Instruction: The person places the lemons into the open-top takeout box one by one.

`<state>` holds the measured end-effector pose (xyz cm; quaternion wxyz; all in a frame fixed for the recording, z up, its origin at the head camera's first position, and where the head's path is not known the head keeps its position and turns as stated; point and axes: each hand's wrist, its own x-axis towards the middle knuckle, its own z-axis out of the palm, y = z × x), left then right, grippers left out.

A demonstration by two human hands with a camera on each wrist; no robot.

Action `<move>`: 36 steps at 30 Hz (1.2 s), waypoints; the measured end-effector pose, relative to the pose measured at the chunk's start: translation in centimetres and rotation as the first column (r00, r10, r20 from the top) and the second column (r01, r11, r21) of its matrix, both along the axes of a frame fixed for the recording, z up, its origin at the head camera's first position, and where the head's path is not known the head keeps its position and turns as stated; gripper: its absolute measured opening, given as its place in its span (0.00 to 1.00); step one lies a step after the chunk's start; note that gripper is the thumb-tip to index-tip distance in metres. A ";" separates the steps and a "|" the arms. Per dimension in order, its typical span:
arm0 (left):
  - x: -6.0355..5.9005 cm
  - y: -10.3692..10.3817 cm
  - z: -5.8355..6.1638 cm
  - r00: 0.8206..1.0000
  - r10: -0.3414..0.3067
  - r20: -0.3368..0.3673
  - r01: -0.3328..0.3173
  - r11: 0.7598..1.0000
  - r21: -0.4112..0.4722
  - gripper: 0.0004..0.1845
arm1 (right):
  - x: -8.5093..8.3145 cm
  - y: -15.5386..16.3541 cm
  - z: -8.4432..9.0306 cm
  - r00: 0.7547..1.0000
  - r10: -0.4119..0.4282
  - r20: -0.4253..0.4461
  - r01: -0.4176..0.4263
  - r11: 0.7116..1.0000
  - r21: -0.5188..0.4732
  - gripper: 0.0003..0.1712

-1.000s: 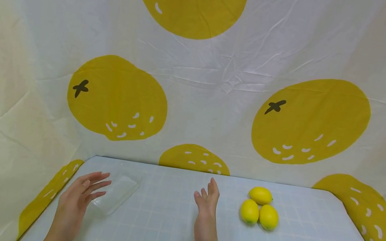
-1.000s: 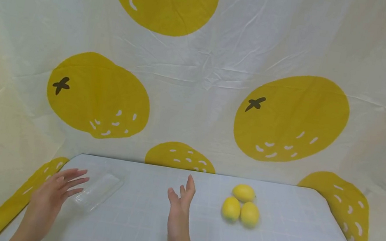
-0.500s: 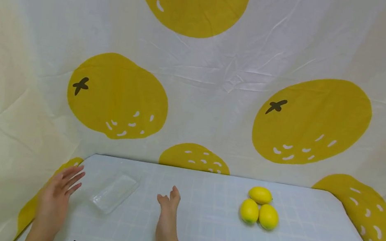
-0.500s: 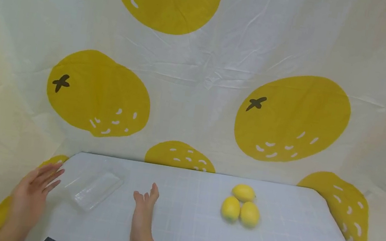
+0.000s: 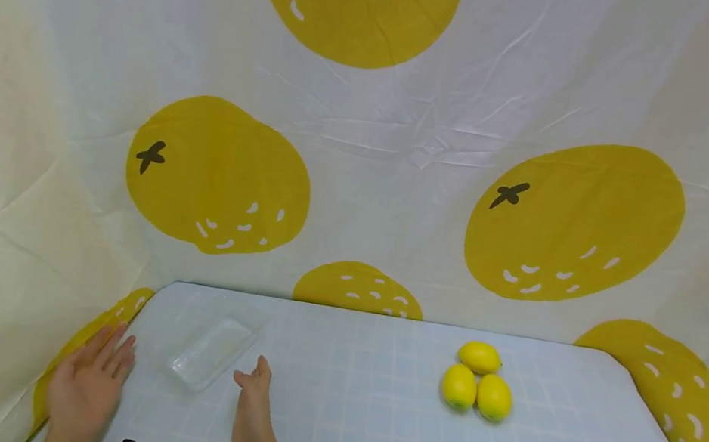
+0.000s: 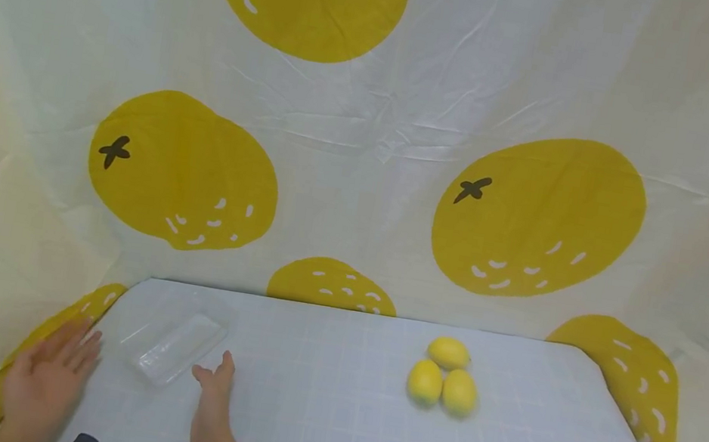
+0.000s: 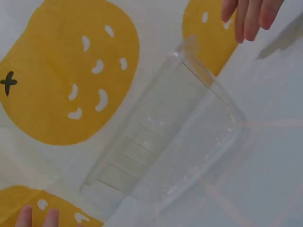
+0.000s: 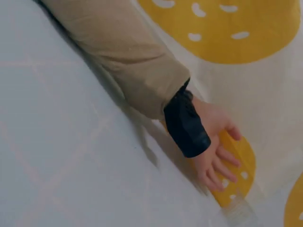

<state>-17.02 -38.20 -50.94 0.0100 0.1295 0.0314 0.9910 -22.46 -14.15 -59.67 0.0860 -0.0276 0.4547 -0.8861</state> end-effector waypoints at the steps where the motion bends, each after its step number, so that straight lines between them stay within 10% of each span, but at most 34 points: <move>1: -0.1 0.0 -0.5 1.000 0.000 0.008 0.000 1.000 0.007 0.22 | 1.2 0.1 1.9 0.998 0.043 0.051 -0.042 0.999 -0.011 0.49; 5: -0.7 0.4 -1.8 0.998 -0.029 -0.052 0.028 0.999 -0.035 0.25 | 4.9 1.4 7.2 0.982 0.175 0.073 -0.172 0.984 -0.042 0.51; 10: -1.1 1.1 -2.1 0.996 -0.012 -0.089 -0.020 0.937 -0.349 0.25 | 5.5 1.6 8.0 0.956 0.290 0.045 -0.288 0.956 -0.051 0.52; 12: -1.2 1.5 -1.9 0.995 0.063 -0.077 -0.096 0.808 -0.581 0.24 | 5.6 1.7 7.9 0.947 0.322 0.013 -0.320 0.945 -0.074 0.51; 16: -1.8 2.5 -1.6 0.975 0.216 -0.052 -0.148 0.452 -0.880 0.33 | 5.5 1.9 7.3 0.930 0.365 -0.044 -0.368 0.925 -0.093 0.49; 17: -1.9 2.7 -1.5 0.968 0.250 -0.035 -0.132 0.385 -0.913 0.35 | 5.4 2.0 7.1 0.925 0.376 -0.055 -0.380 0.920 -0.095 0.50; 19: -2.1 2.9 -1.5 0.954 0.300 0.017 -0.085 0.323 -0.942 0.37 | 5.3 2.0 6.8 0.918 0.390 -0.067 -0.395 0.914 -0.098 0.50; 23: -2.0 2.9 -1.5 0.943 0.329 0.056 -0.051 0.307 -0.950 0.37 | 5.4 1.9 6.7 0.909 0.408 -0.089 -0.415 0.905 -0.090 0.49; 31: -1.8 2.8 -2.2 0.963 0.264 -0.061 -0.161 0.378 -0.912 0.23 | 5.7 2.1 6.9 0.897 0.426 -0.118 -0.433 0.900 -0.041 0.48; 36: -1.8 3.2 -2.1 0.950 0.310 -0.047 -0.152 0.324 -0.934 0.25 | 5.7 1.9 6.7 0.901 0.412 -0.140 -0.422 0.905 -0.055 0.48</move>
